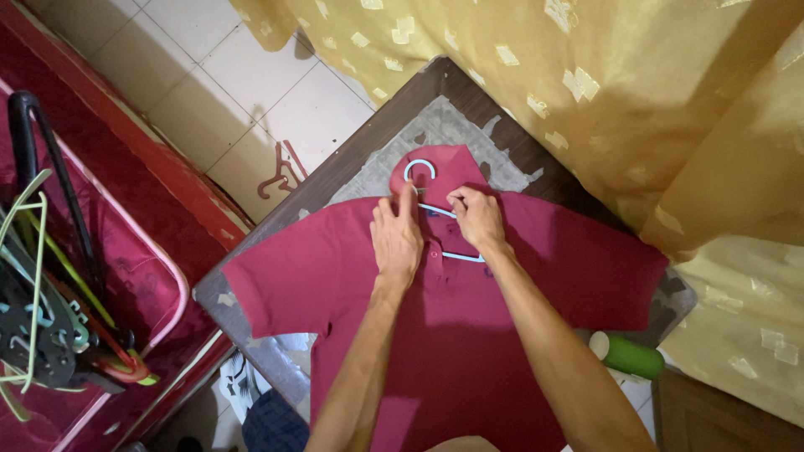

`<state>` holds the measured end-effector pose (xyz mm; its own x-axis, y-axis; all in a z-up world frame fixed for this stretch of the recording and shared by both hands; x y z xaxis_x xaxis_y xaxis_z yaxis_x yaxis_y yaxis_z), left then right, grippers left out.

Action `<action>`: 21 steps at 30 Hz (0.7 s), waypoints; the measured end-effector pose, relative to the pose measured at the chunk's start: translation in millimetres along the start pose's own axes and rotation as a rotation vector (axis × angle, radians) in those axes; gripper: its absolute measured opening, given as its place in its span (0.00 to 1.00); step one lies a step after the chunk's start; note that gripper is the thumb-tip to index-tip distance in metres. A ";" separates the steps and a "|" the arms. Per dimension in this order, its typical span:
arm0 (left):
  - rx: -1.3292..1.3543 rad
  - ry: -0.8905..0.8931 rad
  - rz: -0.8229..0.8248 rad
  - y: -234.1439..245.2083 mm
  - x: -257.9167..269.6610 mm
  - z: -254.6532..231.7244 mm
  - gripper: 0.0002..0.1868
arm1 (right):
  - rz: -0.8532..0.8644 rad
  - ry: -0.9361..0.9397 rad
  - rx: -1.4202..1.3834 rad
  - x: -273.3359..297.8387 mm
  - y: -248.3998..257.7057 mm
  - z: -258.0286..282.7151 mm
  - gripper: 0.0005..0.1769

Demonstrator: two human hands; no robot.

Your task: The person uses a lint roller to clean a pink polo shirt laid on a table, then places the shirt on a hanger and hangs it in a wooden wardrobe. The person then picks up a dark plaid shirt and begins to clean it with the lint roller.

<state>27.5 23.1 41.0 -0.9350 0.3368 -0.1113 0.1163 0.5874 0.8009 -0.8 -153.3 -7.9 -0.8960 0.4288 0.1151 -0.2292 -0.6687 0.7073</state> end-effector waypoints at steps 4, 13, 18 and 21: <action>-0.131 -0.127 0.039 -0.5 -10.9 -3.8 0.27 | 0.089 -0.020 0.059 -8.1 7.8 8.6 0.15; -0.227 -0.265 0.227 -25.1 -21.5 22.3 0.16 | 0.167 -0.025 0.286 -11.8 16.6 29.7 0.25; -0.328 -0.357 0.216 -35.4 -24.9 40.1 0.15 | 0.080 0.113 0.299 -1.9 13.9 25.8 0.17; -0.344 -0.400 0.205 -32.0 -25.3 40.2 0.15 | 0.030 0.161 0.285 3.1 14.6 21.0 0.12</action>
<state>60.9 25.3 -5.5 -0.6973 0.7106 -0.0939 0.1035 0.2295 0.9678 1.1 -149.0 17.4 -0.9545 0.2952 0.0429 -0.1070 -0.4731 0.8745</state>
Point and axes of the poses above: each hand's wrist, its own x-axis away from the middle knuckle, its own y-axis out of the back of the hand, z = x × y, the point moved 2 cm from there along -x, towards the middle knuckle, and after that the axes turned 6 degrees about x, right-handed, at the moved point
